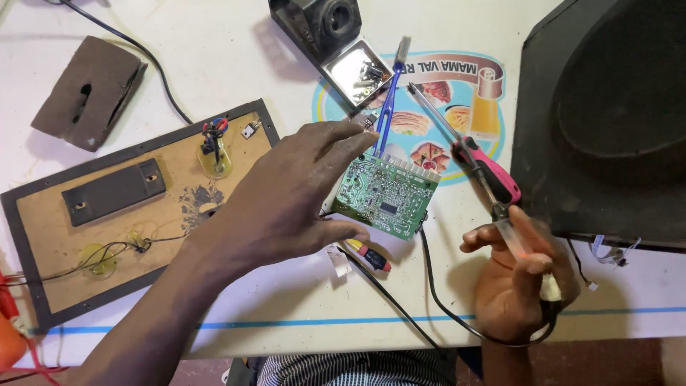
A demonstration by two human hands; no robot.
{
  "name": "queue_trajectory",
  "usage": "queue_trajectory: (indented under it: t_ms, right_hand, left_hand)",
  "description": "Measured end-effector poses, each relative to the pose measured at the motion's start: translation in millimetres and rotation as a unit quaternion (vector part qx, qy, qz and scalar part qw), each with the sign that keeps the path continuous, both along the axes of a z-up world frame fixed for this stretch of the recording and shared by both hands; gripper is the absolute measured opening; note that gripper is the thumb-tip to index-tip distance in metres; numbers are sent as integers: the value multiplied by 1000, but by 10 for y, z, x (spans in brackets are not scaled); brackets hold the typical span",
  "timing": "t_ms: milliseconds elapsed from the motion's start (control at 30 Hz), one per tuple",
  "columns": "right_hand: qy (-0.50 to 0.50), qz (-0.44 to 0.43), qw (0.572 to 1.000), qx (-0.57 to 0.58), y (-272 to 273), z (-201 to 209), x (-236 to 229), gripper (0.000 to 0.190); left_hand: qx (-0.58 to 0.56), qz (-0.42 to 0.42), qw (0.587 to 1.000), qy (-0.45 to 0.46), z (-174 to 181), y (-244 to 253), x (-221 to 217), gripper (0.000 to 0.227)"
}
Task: A person uses a soldering iron and a desoldering pump to repair a circuit board from an electronic device.
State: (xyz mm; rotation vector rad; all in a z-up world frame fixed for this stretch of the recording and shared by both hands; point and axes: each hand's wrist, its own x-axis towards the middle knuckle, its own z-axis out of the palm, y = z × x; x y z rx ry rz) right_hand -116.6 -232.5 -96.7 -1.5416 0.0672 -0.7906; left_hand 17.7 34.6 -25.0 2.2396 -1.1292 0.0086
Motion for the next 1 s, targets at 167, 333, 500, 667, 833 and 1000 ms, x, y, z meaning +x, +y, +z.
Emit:
queue_trajectory:
  t_ms: [167,333,500,667,833,1000]
  right_hand:
    - [27,-12,999,32,-26,166,73,34]
    - [23,2,1000,-8,-19,328,214,36]
    - [-14,67,993,-101,173,383,253,20]
    - [49,64,981,-177,269,480,67,24]
    - [7,75,979,-188,196,375,74,18]
    - [27,34,982,-185,289,397,81,18]
  left_hand:
    - [16,-9,1000,11,-95,-39,-4,109]
    - [-41,-13,997,66,85,43,35,84]
    - [-153,-11,953,261,256,170,74,86]
    - [-140,-13,968,209,222,178,105,89]
    - [-126,-21,980,155,157,184,118,95]
    - [-136,-17,978,155,149,188,107,97]
